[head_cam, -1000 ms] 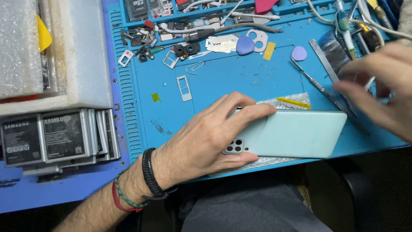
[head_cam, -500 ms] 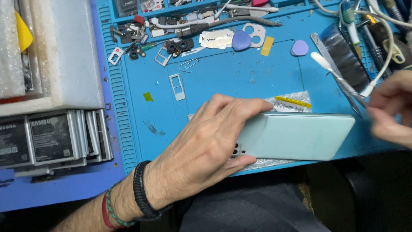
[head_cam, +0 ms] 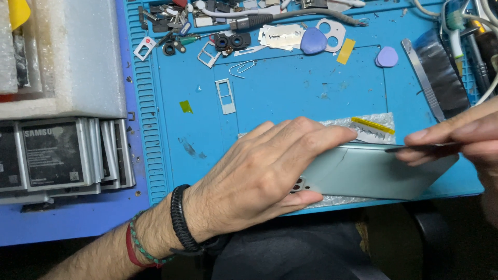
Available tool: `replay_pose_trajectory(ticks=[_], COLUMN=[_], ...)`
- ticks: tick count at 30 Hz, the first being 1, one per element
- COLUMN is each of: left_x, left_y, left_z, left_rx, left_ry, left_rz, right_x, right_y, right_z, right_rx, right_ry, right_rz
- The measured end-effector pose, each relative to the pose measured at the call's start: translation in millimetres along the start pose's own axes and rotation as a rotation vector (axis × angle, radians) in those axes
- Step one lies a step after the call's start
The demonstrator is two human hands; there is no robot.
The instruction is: Using a thin prying tool to carefully remove the back cover of a smartphone at a repair station.
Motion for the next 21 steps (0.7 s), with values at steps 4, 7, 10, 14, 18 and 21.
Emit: replay_pose_trajectory(ticks=[4,7,10,14,18,21], left_x=[0,0,-1,0,0,1], left_y=[-1,-2,-1,0,1,0], left_z=[0,0,3,2,3,2], left_rx=[-0.019,-0.001,0.038,0.014,0.009,-0.025], left_ry=[-0.040,-0.054,-0.026,-0.005,-0.002,-0.001], left_rz=[0.021,0.045,0.023,-0.009,-0.029,-0.024], right_x=[-3,-11,-34,-3,-2,-1], right_y=[-9,-17,-11,-38,-33,-9], right_z=[-10,-16,-13,-32,-32,-29], right_rx=[0.020,0.008,0.004,0.037,-0.009,-0.022], right_ry=[0.081,-0.019,-0.303,-0.067,-0.219,0.019], right_rz=[0.142,0.181,0.118,0.210,0.275,-0.093])
Point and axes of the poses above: each hand's wrist, its own x-axis away from the middle knuckle, its own z-axis out of the back of the hand, y = z × x, the point moved 9 cm from there along -x, towards the middle knuckle, and after that the axes turned 6 degrees about -x, right-handed, at the moved point
